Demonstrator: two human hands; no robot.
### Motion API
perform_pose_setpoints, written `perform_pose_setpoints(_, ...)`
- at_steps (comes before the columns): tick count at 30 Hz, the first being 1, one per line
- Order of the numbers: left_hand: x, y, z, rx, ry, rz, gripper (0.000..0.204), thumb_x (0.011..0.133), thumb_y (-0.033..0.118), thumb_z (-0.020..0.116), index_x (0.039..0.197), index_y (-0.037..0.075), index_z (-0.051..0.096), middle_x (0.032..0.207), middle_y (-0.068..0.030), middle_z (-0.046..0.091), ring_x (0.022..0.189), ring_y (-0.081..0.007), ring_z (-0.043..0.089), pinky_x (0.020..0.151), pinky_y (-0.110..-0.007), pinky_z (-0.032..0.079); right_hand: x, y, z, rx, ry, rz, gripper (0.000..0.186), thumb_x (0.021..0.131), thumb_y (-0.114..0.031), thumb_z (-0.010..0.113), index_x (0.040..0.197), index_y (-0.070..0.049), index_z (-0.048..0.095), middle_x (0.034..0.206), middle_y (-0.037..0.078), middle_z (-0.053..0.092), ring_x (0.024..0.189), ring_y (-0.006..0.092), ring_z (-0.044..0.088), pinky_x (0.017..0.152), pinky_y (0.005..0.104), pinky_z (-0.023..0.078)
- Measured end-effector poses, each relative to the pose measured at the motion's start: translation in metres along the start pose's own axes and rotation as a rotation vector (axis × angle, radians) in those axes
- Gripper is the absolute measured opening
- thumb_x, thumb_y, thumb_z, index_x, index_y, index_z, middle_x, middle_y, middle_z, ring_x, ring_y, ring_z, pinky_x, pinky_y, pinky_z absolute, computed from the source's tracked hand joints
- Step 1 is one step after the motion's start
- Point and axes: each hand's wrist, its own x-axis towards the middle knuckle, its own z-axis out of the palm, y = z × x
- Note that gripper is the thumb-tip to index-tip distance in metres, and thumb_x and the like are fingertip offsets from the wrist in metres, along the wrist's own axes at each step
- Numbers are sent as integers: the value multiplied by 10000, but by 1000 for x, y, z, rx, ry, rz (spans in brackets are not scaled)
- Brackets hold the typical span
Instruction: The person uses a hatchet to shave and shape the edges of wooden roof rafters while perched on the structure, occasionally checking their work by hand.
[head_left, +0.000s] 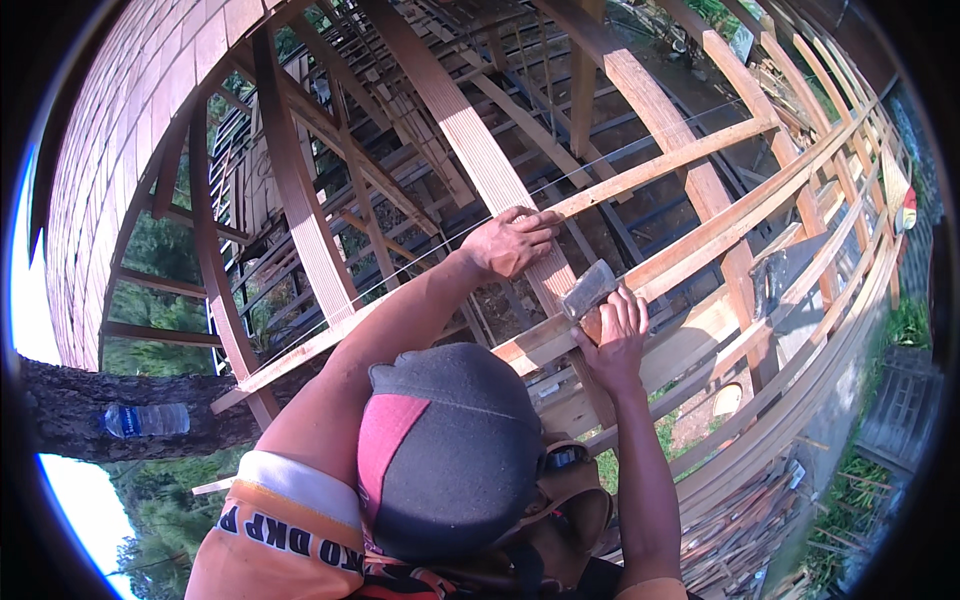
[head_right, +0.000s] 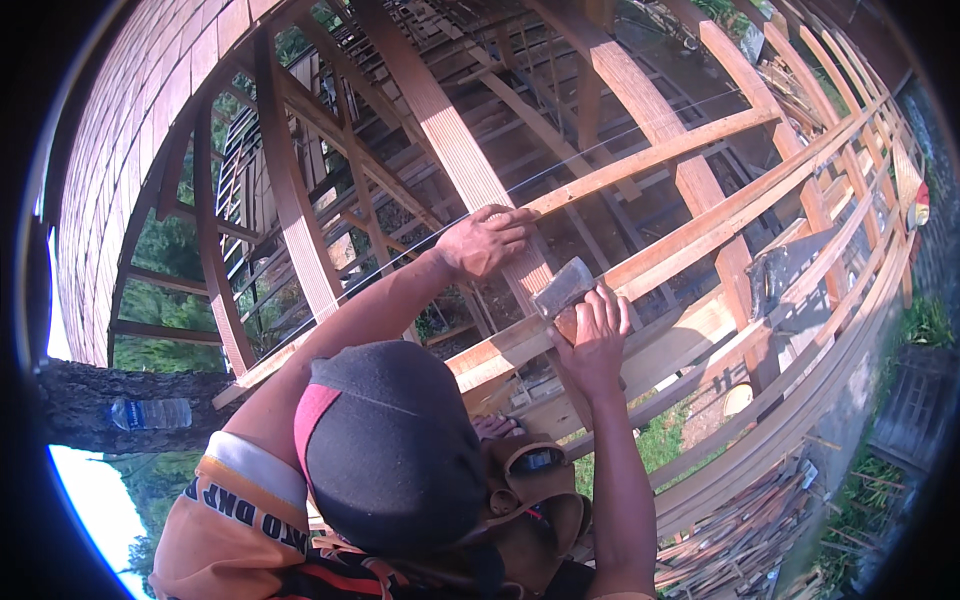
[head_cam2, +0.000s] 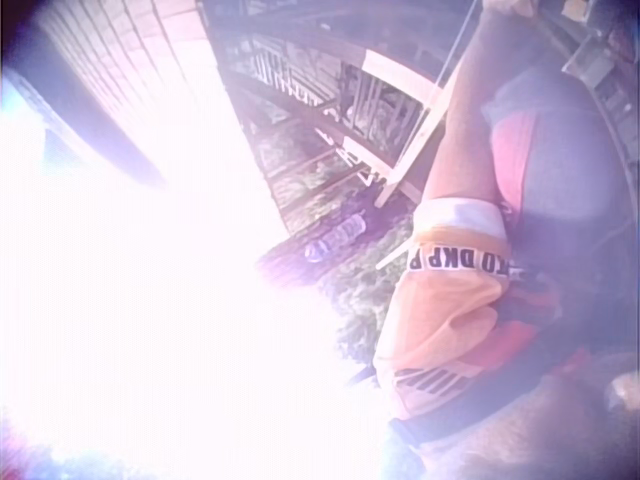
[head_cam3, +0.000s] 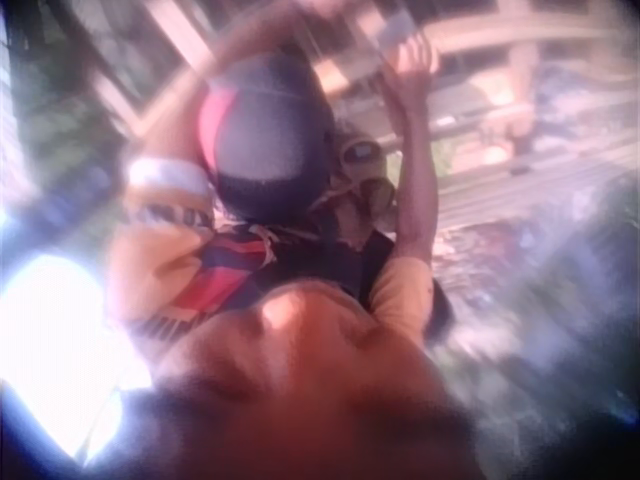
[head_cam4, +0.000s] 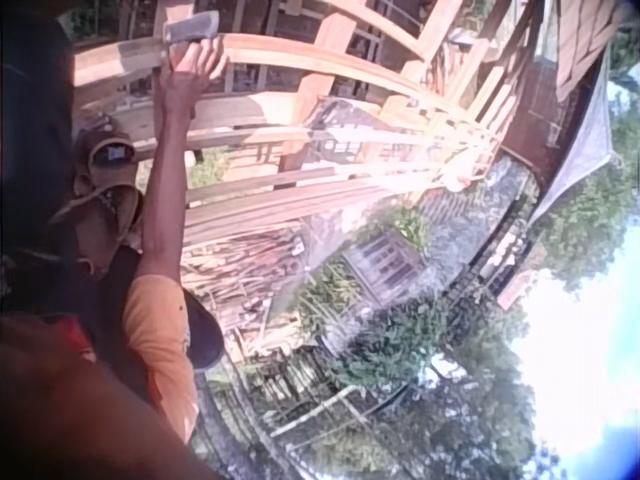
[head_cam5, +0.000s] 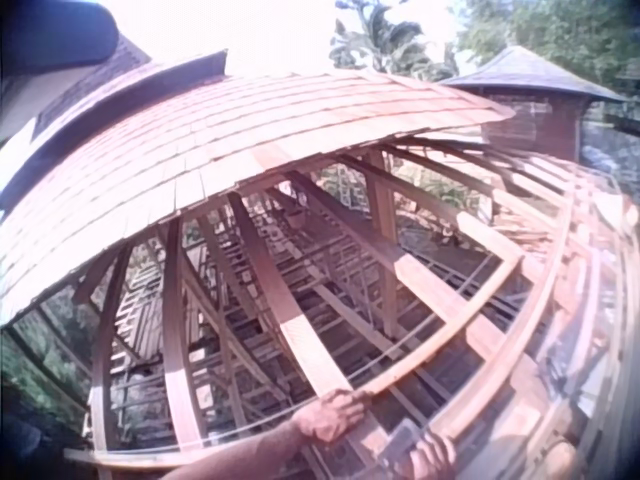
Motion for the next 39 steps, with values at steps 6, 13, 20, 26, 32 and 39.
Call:
perform_pose_setpoints(6, -1, -2, 7, 8, 0, 8, 359, 972, 215, 564, 1304, 108, 651, 1544, -15, 536, 1547, -178, 341, 1205, -407, 347, 1, -2, -1, 5, -15, 19, 510, 870, -416, 789, 1149, -31, 605, 1398, 171, 559, 1483, 355, 414, 1261, 590, 181)
perform_pose_setpoints(13, 1, -3, 10, 22, 35, 29, 354, 962, 213, 570, 1287, 99, 651, 1524, -20, 545, 1543, -179, 344, 1198, -411, 355, -1, 0, 1, -14, 5, 16, 518, 861, -419, 794, 1152, -34, 605, 1403, 164, 555, 1486, 350, 411, 1264, 591, 181)
perform_pose_setpoints(20, -1, 0, 6, -4, -1, 1, 382, 931, 196, 604, 1297, 98, 654, 1519, -7, 548, 1562, -187, 318, 1256, -404, 303, -1, 1, 3, 9, -3, 8, 526, 866, -428, 788, 1157, -32, 600, 1407, 176, 549, 1494, 357, 394, 1266, 591, 177)
perform_pose_setpoints(26, 0, 1, 6, -4, 0, -9, 373, 945, 203, 593, 1296, 98, 659, 1538, -5, 538, 1563, -182, 317, 1254, -406, 303, -1, 2, 1, -1, -14, 4, 512, 873, -424, 782, 1146, -32, 598, 1403, 184, 551, 1494, 364, 390, 1261, 597, 181)
perform_pose_setpoints(32, -2, 0, 9, 5, 19, 3, 332, 969, 207, 565, 1269, 102, 658, 1534, -9, 533, 1556, -176, 318, 1217, -411, 341, -1, 2, 3, 25, 1, 1, 505, 868, -409, 789, 1144, -32, 598, 1400, 189, 552, 1486, 372, 399, 1258, 598, 186)
perform_pose_setpoints(39, 1, 0, 8, 0, 5, -1, 328, 963, 213, 572, 1255, 103, 672, 1540, -3, 540, 1564, -176, 320, 1247, -411, 315, -1, 2, 2, 8, 3, 1, 504, 860, -399, 798, 1148, -36, 600, 1401, 181, 553, 1479, 371, 411, 1256, 598, 188)
